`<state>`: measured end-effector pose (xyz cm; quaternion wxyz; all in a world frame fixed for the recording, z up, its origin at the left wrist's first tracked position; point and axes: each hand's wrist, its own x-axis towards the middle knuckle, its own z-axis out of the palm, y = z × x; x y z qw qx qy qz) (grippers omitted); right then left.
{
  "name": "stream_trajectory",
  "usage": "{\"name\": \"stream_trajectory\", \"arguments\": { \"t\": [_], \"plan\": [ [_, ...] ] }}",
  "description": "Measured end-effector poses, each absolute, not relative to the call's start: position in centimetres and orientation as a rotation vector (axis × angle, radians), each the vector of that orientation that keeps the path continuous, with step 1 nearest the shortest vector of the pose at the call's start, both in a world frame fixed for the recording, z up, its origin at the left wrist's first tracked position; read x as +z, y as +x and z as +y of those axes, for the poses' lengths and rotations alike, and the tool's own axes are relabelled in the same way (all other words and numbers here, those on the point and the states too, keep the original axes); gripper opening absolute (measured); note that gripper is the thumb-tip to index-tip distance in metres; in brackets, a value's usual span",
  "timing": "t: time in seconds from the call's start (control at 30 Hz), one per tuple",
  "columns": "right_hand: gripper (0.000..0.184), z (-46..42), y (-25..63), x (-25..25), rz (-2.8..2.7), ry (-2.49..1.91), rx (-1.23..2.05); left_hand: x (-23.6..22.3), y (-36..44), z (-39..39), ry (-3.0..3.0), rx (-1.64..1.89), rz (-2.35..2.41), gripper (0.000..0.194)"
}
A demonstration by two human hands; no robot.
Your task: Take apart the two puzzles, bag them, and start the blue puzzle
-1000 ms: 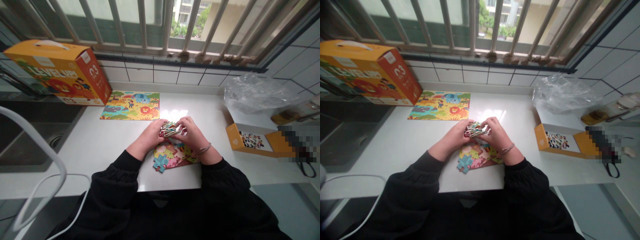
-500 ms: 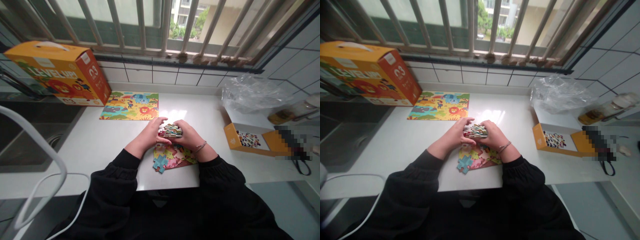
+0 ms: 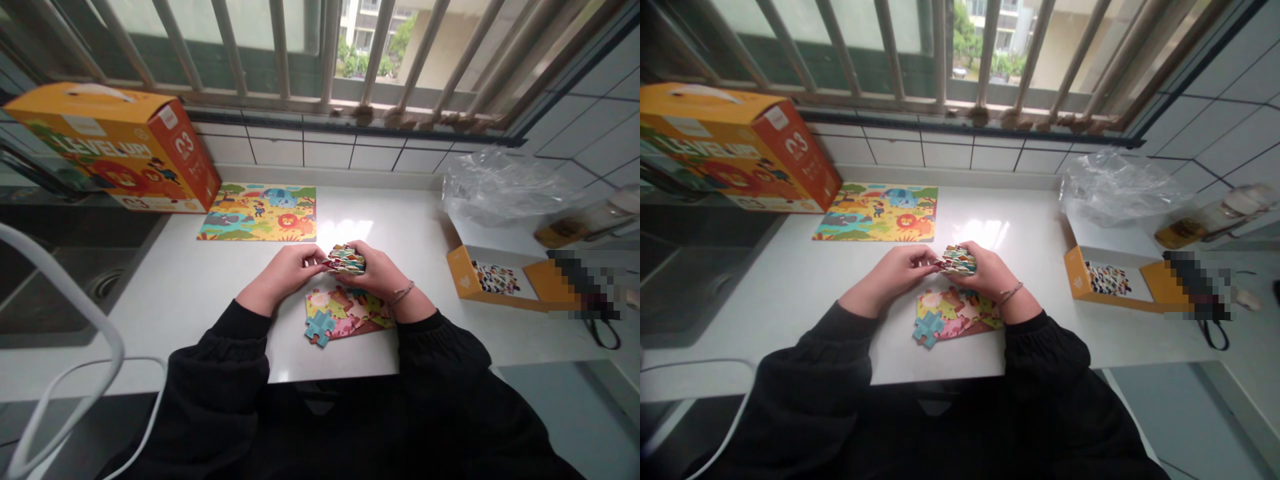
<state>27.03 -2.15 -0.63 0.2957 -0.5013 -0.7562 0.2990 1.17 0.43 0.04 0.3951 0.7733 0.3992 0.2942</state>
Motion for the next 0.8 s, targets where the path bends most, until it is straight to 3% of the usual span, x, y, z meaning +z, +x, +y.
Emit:
{"name": "stream_trajectory", "arguments": {
  "t": [0.43,0.8],
  "plan": [
    [0.041,-2.4,27.7,-0.1,-1.976,-1.369,0.796,1.1,-0.3,0.7,1.764,0.805,1.070,0.020],
    [0.044,-2.4,27.7,-0.1,-1.959,-1.386,0.809,-0.4,0.0,1.0,1.695,0.794,1.051,0.023]
  ]
}}
